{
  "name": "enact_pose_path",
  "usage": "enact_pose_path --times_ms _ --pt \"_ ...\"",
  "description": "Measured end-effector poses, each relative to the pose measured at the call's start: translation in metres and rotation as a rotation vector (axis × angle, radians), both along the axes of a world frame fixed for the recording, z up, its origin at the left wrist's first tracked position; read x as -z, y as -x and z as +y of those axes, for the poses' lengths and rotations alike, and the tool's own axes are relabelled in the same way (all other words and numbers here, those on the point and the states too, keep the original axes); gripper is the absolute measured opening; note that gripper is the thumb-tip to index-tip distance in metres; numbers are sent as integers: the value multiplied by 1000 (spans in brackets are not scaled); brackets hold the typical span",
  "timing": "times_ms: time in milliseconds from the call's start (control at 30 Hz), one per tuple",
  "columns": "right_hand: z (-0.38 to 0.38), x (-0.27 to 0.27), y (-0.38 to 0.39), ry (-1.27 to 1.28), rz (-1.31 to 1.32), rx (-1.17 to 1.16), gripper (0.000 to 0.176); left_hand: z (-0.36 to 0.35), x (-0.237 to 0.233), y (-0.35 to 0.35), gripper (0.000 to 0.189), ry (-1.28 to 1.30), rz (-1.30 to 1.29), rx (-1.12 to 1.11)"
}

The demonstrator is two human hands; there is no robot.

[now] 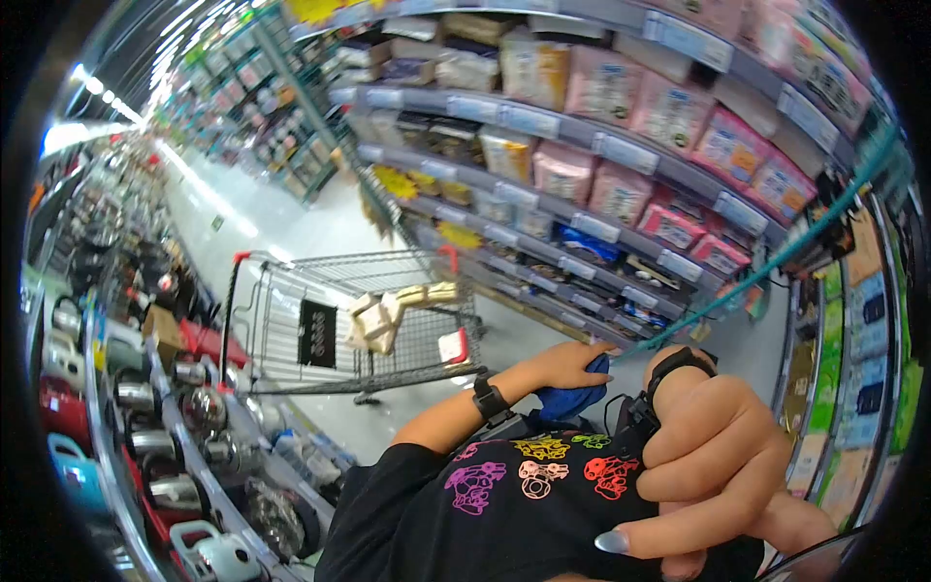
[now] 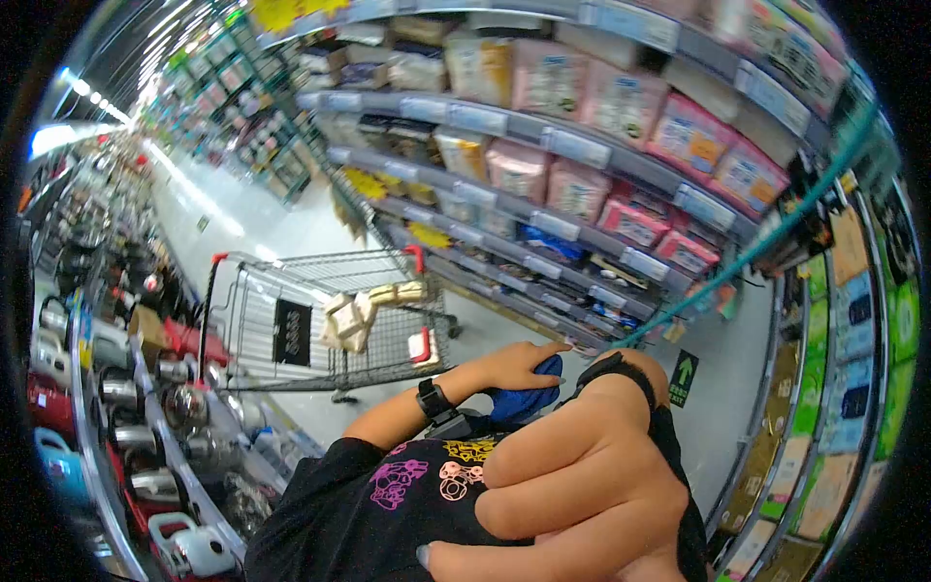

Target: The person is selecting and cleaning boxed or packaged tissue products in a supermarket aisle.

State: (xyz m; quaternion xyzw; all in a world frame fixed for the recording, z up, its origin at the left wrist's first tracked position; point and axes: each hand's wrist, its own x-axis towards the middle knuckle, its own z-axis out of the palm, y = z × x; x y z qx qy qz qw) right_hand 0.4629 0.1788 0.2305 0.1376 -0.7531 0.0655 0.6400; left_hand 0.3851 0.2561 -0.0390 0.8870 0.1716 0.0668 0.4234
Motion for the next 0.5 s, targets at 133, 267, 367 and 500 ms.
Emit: enact_pose_path --times_ms 133,267,367,500 --pt "21 -11 57 27 41 -165 33 8 -15 61 64 76 113 -140" --pt "34 -10 106 20 -37 -325 52 14 -17 125 60 82 27 -249" --pt "41 -11 151 18 -47 -393 55 18 -15 168 59 127 2 -305" --pt "57 14 197 -96 32 -257 35 23 12 221 57 189 -19 -408"
